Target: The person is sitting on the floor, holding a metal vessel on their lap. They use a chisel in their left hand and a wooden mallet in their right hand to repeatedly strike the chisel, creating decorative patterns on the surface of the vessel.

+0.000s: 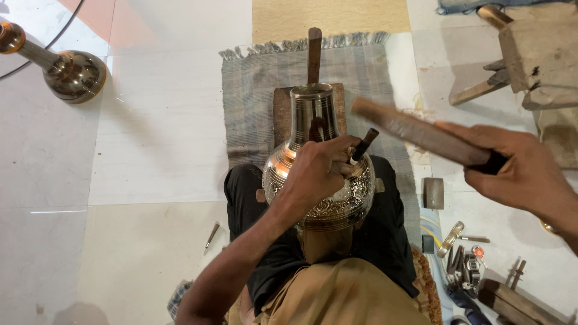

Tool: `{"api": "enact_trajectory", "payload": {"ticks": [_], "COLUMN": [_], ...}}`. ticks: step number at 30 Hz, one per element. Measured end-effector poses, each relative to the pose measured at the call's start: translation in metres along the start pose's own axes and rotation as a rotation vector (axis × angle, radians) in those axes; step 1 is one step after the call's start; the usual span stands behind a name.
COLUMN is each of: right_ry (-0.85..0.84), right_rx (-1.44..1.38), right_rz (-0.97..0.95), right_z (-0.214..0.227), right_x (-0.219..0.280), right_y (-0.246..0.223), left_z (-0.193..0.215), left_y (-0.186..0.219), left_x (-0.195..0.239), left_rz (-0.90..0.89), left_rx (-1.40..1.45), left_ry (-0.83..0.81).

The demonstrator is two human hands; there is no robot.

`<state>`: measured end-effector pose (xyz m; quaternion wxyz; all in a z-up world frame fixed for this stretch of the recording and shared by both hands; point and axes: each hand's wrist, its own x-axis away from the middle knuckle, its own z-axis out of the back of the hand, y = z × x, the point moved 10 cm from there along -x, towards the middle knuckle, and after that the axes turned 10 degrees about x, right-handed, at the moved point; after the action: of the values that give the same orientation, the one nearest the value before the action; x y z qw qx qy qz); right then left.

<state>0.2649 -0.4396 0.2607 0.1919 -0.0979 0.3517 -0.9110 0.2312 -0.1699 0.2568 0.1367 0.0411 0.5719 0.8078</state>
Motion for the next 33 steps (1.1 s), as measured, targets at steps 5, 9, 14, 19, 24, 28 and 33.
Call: {"api": "enact_trajectory", "payload": {"ticks": [5, 9, 14, 19, 24, 28, 33], "right_ry": [0.003, 0.075, 0.086, -0.040, 0.094, 0.114, 0.144], "right_rx": [-0.102, -0.142, -0.133, -0.025, -0.114, -0.217, -0.128], "right_rz": [0.027, 0.140, 0.071, -0.095, 0.069, 0.121, 0.089], "right_z": [-0.004, -0.001, -0.005, -0.016, -0.005, 0.001, -0.003], "right_x": [0.002, 0.008, 0.009, 0.021, 0.027, 0.027, 0.036], "right_y": [-0.011, -0.024, -0.001, 0.017, -0.012, -0.022, -0.018], "left_z": [0.002, -0.001, 0.004, 0.001, 0.002, 0.006, 0.006], "left_y": [0.004, 0.000, 0.001, -0.003, 0.004, -0.001, 0.010], "left_x": [0.001, -0.005, -0.001, 0.000, 0.000, 0.005, -0.002], "left_rz": [-0.075, -0.023, 0.028, -0.029, -0.082, 0.065, -0.017], "left_rx": [0.100, 0.019, 0.042, 0.019, 0.134, 0.054, 0.096], "left_ry": [0.027, -0.042, -0.001, -0.023, -0.063, -0.041, -0.107]}}
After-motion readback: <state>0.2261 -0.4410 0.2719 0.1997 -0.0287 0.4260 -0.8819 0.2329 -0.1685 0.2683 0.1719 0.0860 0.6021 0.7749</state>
